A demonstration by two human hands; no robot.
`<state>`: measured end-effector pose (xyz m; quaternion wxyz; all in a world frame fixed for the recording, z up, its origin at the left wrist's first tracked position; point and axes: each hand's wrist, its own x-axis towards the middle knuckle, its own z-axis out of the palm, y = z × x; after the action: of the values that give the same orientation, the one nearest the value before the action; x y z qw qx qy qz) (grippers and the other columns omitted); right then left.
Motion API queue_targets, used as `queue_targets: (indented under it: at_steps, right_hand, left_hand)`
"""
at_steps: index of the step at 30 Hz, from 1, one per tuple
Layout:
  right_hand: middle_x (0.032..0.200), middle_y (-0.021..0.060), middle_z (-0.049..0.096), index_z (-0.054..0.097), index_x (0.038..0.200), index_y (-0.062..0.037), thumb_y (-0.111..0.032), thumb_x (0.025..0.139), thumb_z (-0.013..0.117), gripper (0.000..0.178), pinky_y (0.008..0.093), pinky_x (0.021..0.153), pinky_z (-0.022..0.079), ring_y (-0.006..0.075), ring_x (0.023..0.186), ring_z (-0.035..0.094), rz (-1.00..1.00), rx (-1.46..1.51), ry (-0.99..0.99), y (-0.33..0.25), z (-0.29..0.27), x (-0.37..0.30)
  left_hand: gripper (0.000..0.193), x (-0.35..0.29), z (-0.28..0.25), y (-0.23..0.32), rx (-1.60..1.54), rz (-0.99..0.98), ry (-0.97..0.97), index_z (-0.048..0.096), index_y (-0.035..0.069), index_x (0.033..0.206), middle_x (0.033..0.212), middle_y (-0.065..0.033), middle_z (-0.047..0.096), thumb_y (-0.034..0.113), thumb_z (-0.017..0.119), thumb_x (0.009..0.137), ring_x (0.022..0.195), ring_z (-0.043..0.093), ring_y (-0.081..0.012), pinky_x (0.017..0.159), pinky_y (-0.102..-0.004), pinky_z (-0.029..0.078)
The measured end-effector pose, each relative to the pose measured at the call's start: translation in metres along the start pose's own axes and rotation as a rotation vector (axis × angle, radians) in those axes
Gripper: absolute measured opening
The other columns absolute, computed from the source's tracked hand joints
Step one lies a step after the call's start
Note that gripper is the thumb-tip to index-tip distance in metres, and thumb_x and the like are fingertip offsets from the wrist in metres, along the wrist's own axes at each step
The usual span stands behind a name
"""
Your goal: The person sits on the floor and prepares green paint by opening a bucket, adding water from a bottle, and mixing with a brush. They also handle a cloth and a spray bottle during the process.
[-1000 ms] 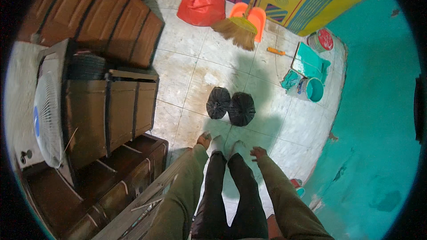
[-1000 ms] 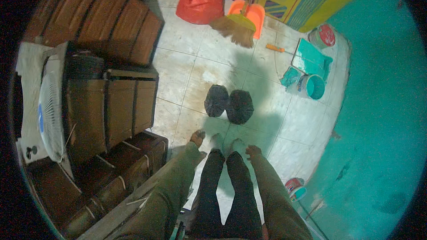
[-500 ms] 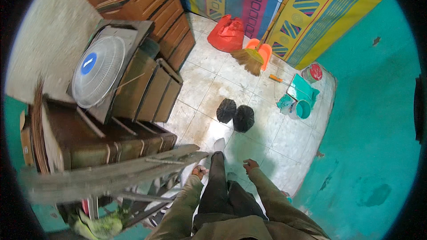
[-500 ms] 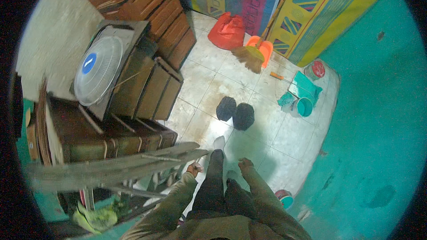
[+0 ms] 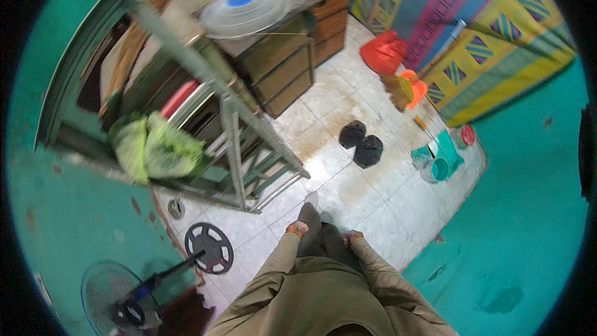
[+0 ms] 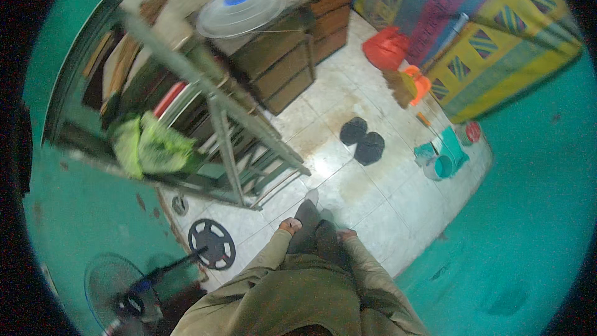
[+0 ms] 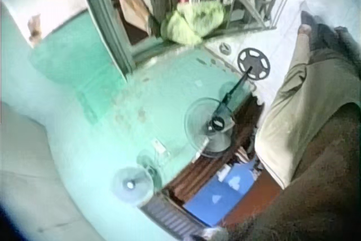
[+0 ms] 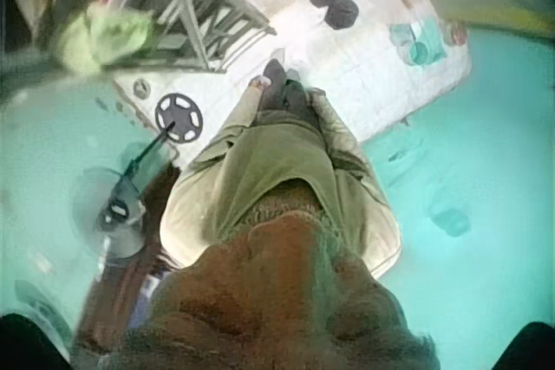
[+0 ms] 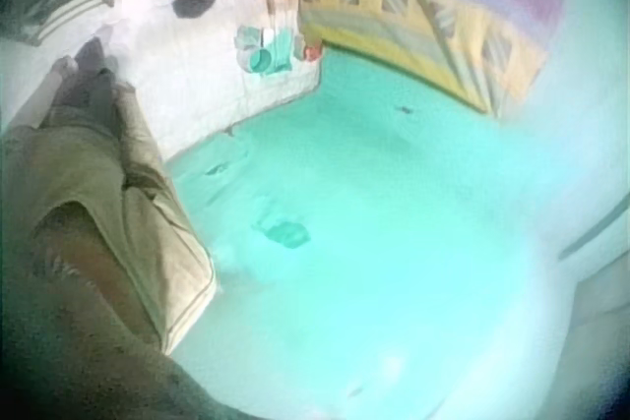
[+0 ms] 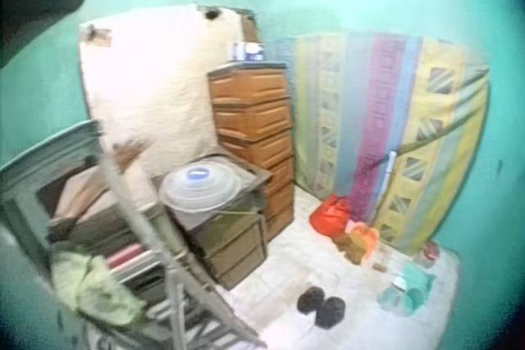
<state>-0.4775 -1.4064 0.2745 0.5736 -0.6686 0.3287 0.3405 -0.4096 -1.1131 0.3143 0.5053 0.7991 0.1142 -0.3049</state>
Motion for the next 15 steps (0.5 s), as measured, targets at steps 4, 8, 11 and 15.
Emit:
queue_targets:
  at_steps: [4,8,11,15]
  right_hand:
    - [0.066,0.0094,0.063,0.064,0.096,-0.0067,-0.007,0.088,0.054,0.013,0.0376,0.04,0.045,0.0186,0.047,0.055,0.108,0.04,0.025,-0.065,0.019,-0.041]
    - [0.064,0.0065,0.062,0.063,0.095,-0.0092,-0.011,0.089,0.055,0.01,0.0363,0.04,0.045,0.0151,0.048,0.056,-0.007,-0.14,-0.059,-0.097,0.037,-0.025]
    - [0.069,0.0081,0.064,0.06,0.097,-0.0103,-0.016,0.088,0.057,0.011,0.0392,0.047,0.049,0.0175,0.053,0.06,0.047,-0.136,-0.119,-0.126,0.061,-0.037]
    - [0.072,0.0105,0.065,0.061,0.091,-0.0125,-0.018,0.084,0.062,0.009,0.0458,0.053,0.05,0.0238,0.058,0.062,0.085,-0.145,-0.103,-0.131,0.119,-0.019]
  left_hand:
    - [0.006,-0.034,-0.025,-0.039,-0.147,0.004,0.054,0.066,0.01,0.079,0.08,-0.0052,0.067,0.016,0.067,0.077,0.08,0.062,-0.017,0.076,-0.0328,0.05]
    - [0.017,-0.038,-0.079,-0.101,0.467,0.131,-0.153,0.065,0.006,0.08,0.074,-0.0062,0.064,0.023,0.061,0.077,0.069,0.058,-0.0177,0.065,-0.0333,0.048]
    - [0.013,-0.099,-0.077,-0.156,-0.558,0.099,0.259,0.065,0.002,0.088,0.073,-0.0051,0.063,0.013,0.06,0.084,0.069,0.057,-0.0161,0.064,-0.0319,0.046]
    - [0.013,-0.165,-0.099,-0.167,-0.674,-0.205,0.427,0.064,0.0,0.093,0.076,-0.0072,0.063,0.012,0.061,0.087,0.069,0.057,-0.0151,0.066,-0.0319,0.048]
